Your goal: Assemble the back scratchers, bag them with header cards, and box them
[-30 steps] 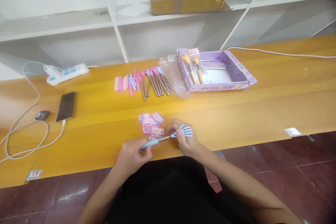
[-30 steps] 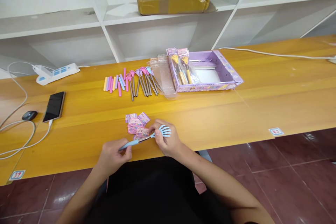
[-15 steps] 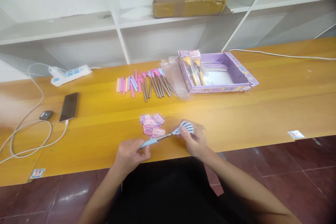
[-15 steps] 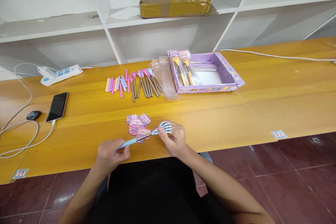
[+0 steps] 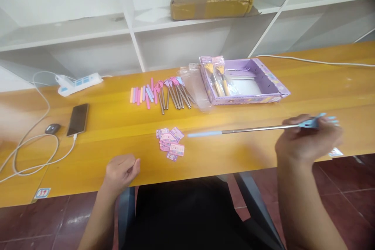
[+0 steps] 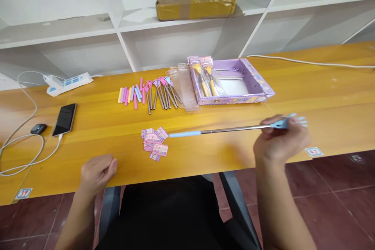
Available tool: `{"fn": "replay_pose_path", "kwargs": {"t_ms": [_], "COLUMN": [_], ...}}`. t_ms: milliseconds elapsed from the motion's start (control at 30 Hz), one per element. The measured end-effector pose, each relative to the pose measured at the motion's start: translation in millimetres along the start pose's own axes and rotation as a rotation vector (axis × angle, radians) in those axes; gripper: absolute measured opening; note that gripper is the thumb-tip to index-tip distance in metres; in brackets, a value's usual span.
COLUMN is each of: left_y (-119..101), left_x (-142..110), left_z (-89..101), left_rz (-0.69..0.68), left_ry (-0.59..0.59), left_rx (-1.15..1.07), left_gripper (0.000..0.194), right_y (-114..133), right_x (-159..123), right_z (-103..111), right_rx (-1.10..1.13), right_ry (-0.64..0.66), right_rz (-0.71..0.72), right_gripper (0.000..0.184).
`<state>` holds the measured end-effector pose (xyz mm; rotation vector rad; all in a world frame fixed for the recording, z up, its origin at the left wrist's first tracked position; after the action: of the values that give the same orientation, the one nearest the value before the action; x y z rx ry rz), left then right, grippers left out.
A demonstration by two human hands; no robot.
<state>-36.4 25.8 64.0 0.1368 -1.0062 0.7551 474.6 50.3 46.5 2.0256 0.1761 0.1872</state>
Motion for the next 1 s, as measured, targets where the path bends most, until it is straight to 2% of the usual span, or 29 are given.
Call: {"fn": "replay_pose_path", "kwargs": {"t_ms": [67, 100, 167, 200, 267, 300, 333, 400, 467, 533, 600, 667, 733, 800, 900, 1000], "left_y": [-0.6, -2.8, -11.5, -18.2, -36.1, -45.4, -53.9, -67.6, -76.9, -79.9, -74.8, -64.0, -50.7, -35.7, -11.0, 8.8], "left_x": [1.2, 2.6, 7.1, 9.6, 14.2, 15.4, 15.5, 13.3, 8.3, 2.5, -2.0, -3.0, -1.5, -0.1, -3.8, -12.8], "left_z": [-3.1, -7.1, -19.2, -26.6, -41.4, -48.2, -54.3, -63.5, -68.6, -70.4, -70.9, -68.4, -62.0, -51.7, -31.8, -11.5], "left_rz": [0.038, 0.062, 0.111, 0.124, 0.106, 0.087, 0.064, -0.004, -0.109, -0.183, -0.175, -0.123, -0.094, -0.094, -0.105, -0.125], "left_ry": [0.033, 0.049, 0.099, 0.137, 0.223, 0.267, 0.306, 0.344, 0.332, 0.312, 0.343, 0.391, 0.421, 0.422, 0.404, 0.368], "left_rx": [-0.008, -0.012, -0.025, -0.04, -0.083, -0.097, -0.097, -0.051, 0.041, 0.121, 0.154, 0.158, 0.184, 0.237, 0.322, 0.375], "left_gripper": [0.041, 0.036, 0.016, 0.017, 0.053, 0.064, 0.066, 0.051, 0.032, 0.022, 0.019, 0.025, 0.029, 0.03, 0.029, 0.03], "right_y": [2.2, 1.5, -0.8, -1.6, -2.4, -3.5, -5.2, -8.4, -11.0, -13.6, -15.9, -17.8, -21.0, -23.6, -22.5, -17.7], "right_x": [17.9, 19.5, 7.7, -4.5, -36.4, -54.1, -71.3, -100.6, -120.7, -131.7, -134.9, -131.4, -118.9, -94.6, -43.4, 5.4], "right_z": [9.2, 11.8, 13.3, 13.3, 13.3, 12.4, 11.4, 9.6, 7.8, 5.7, 2.4, -3.1, -9.6, -14.3, -14.2, -7.9], "right_rx": [0.039, 0.055, 0.06, 0.052, 0.018, -0.004, -0.019, -0.033, -0.043, -0.057, -0.06, -0.063, -0.071, -0.063, -0.018, -0.047], "right_ry": [-0.106, -0.107, -0.027, 0.028, 0.13, 0.188, 0.242, 0.33, 0.404, 0.466, 0.515, 0.538, 0.493, 0.351, 0.073, -0.094], "right_rz": [-0.036, -0.067, -0.118, -0.125, -0.108, -0.108, -0.122, -0.159, -0.185, -0.19, -0.163, -0.114, -0.101, -0.129, -0.152, -0.108], "right_gripper": [0.021, 0.019, 0.016, 0.017, 0.023, 0.027, 0.032, 0.04, 0.043, 0.046, 0.048, 0.05, 0.049, 0.04, 0.028, 0.035]}}
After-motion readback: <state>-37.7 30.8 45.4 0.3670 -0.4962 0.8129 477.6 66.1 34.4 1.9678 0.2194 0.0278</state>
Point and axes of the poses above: each hand's wrist, its own x-axis towards the middle knuckle, its own z-axis out of the back of the hand, y = z × x, the point moved 6 cm from there along x, towards the middle knuckle, and after that the axes turned 15 degrees about -y, right-handed, at the moved point
